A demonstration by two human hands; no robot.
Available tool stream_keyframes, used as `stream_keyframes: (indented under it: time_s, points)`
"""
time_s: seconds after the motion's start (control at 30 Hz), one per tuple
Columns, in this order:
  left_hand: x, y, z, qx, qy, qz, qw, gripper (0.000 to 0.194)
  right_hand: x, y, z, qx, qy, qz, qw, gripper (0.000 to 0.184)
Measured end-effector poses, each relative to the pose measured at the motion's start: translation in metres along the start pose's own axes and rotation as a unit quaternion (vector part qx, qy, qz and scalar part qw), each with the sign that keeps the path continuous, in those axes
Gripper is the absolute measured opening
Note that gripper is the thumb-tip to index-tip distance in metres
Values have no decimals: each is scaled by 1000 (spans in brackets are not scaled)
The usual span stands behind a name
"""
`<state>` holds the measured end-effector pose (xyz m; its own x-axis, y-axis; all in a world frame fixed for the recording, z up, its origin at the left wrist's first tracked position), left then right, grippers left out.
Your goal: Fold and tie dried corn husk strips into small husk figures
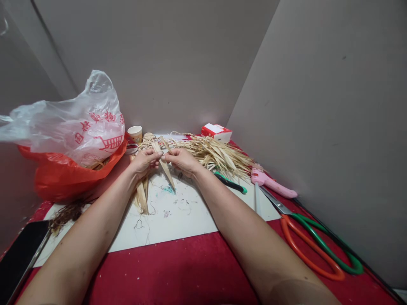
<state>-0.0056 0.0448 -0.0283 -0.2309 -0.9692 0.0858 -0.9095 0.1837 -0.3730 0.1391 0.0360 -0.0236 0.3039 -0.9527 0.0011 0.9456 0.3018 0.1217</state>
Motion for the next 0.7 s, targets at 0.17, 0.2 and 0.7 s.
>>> stream_keyframes:
  time_s: [0.17, 0.2, 0.7]
  points:
    - [3, -3, -1, -2, 4, 1, 1000, 40, 0, -1, -1, 8, 4, -10, 1000, 23]
    - [3, -3, -1, -1, 7, 5, 1000, 40, -1, 0, -2, 7, 5, -15, 1000, 23]
    - [0, -1, 2, -103, -29, -9, 994, 30, -6, 4, -4, 89, 73, -46, 992, 24]
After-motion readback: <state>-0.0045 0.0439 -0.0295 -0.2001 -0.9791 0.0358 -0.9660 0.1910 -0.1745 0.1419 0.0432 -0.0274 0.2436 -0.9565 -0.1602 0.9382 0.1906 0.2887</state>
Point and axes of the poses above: each hand's wrist, its own x-axis away from the middle knuckle, its own y-axis out of the back of the hand, z = x × y, the point moved 4 cm from there along -x, towards the middle knuckle, and after that the axes turned 9 degrees about x, right-handed, at the moved point
